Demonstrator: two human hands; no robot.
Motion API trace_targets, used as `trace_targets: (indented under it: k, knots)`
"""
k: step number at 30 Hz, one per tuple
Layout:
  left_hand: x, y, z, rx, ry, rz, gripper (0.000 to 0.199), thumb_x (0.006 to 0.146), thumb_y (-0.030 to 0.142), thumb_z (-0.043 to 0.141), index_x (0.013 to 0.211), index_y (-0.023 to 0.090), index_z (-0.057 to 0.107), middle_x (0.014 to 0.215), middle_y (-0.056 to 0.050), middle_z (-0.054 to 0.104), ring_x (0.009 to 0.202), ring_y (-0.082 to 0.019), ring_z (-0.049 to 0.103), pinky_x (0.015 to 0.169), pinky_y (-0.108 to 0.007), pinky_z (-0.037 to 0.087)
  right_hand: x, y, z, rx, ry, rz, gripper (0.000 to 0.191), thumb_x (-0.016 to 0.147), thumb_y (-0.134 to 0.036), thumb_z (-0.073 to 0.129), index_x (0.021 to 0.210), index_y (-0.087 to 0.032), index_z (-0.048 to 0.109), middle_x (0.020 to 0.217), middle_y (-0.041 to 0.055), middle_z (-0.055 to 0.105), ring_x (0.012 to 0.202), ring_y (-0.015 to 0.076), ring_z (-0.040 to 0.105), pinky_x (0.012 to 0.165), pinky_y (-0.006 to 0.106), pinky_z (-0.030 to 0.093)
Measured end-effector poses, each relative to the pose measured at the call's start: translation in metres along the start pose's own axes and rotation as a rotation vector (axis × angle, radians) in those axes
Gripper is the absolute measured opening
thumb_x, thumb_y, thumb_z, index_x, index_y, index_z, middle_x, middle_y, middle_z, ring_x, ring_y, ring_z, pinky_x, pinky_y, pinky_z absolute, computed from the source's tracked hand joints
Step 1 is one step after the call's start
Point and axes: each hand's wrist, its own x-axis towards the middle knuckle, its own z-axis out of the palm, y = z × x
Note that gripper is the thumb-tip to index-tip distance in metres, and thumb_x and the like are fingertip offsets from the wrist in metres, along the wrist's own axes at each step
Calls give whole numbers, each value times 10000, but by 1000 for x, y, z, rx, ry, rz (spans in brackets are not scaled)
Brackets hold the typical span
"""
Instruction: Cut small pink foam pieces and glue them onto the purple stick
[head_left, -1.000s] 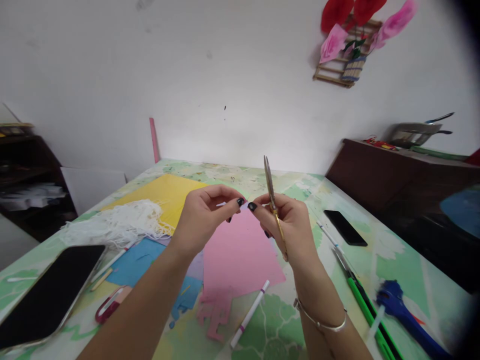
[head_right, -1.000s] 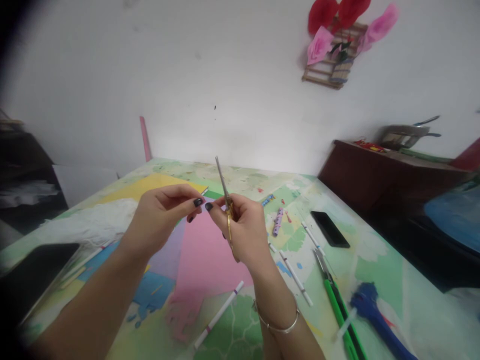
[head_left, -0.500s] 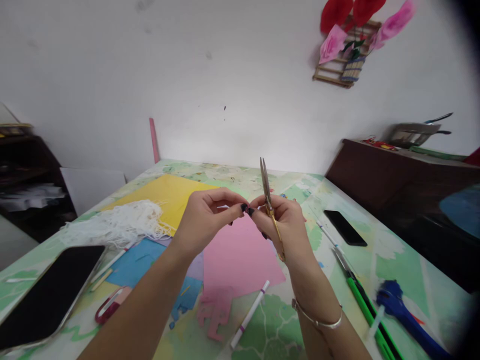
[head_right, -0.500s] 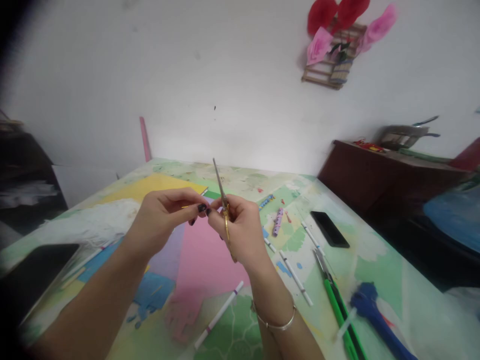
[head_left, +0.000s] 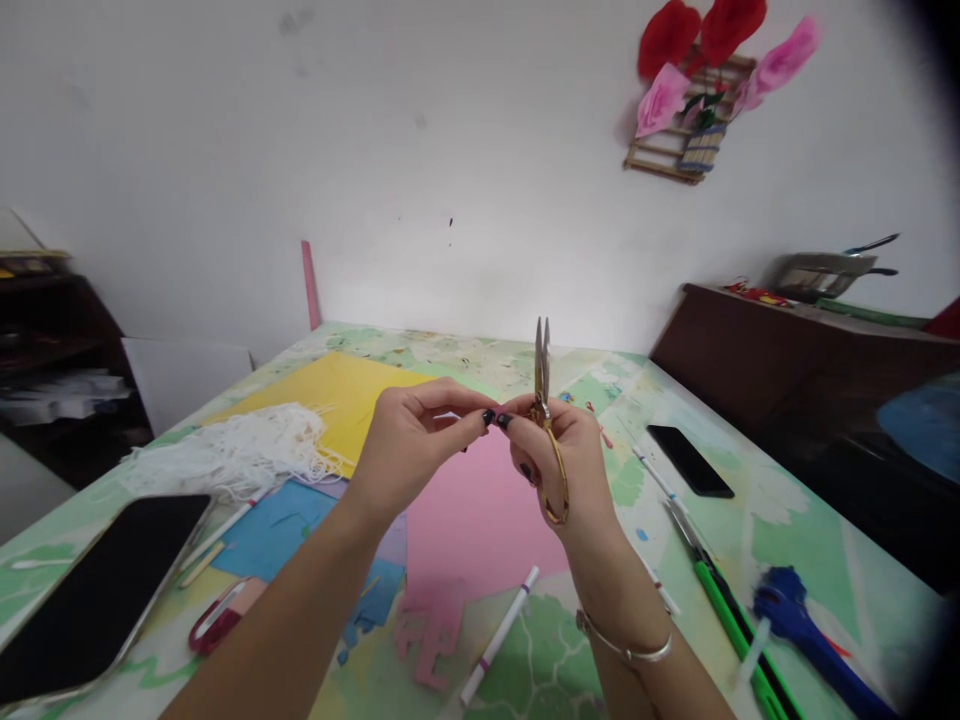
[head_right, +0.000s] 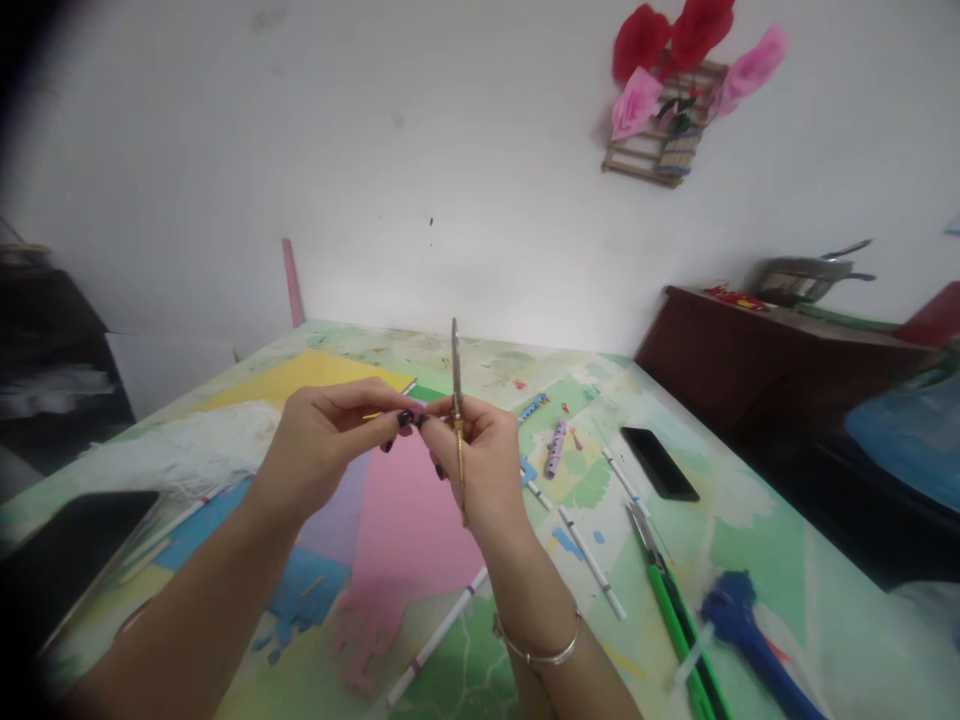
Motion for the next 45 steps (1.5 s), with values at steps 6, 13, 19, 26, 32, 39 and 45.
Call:
trace_targets:
  k: [6,13,19,26,32,39,45]
  knots:
    - [2,0,-1,36,41,-66,69,703,180,664,742,158,716,619,-5,647,615,-121,593,527,-214,456,2,0,-1,-19,-39,24,99,680,-171,570,704,-145,662,349,-97,383,328,46,297,350,183,231]
    - [4,0,-2,93,-9,-161,87,688,161,616,740,144,684,612,-8,637,603,-124,605,507,-212,426,3,-2,-7,-71,-6,-20,100,716,-258,661,714,-160,646,378,-90,401,348,50,335,351,179,235]
    - [4,1,-1,91,-54,-183,84,674,166,619,736,141,669,622,-14,632,618,-135,606,514,-221,429,3,-1,-6,-165,-44,-18,49,713,-215,640,740,-177,624,429,-86,430,378,54,355,372,180,251]
    - [4,3,-1,147,-7,-220,83,693,218,646,672,140,667,528,1,591,486,-101,508,455,-214,391,0,1,-1,-341,132,-207,59,733,-236,626,731,-179,608,474,-83,359,427,63,307,404,197,252]
    - [4,3,0,-3,-77,-199,153,743,205,601,755,141,739,644,-45,673,615,-137,593,521,-223,455,-4,9,2,-618,139,-511,60,777,-230,579,783,-197,629,489,-55,470,427,79,383,446,210,339]
    - [4,-3,-2,-82,-69,-188,185,742,148,591,820,151,758,671,-45,687,663,-140,611,546,-218,468,-6,7,0,-576,98,-522,93,787,-229,574,797,-188,658,472,-66,425,412,69,338,425,204,321]
    - [4,-3,-2,-71,-72,-163,173,750,164,603,816,157,763,641,-44,681,634,-136,605,537,-222,469,-5,4,-1,-403,70,-408,73,759,-231,610,771,-184,664,467,-81,343,426,69,308,421,206,293]
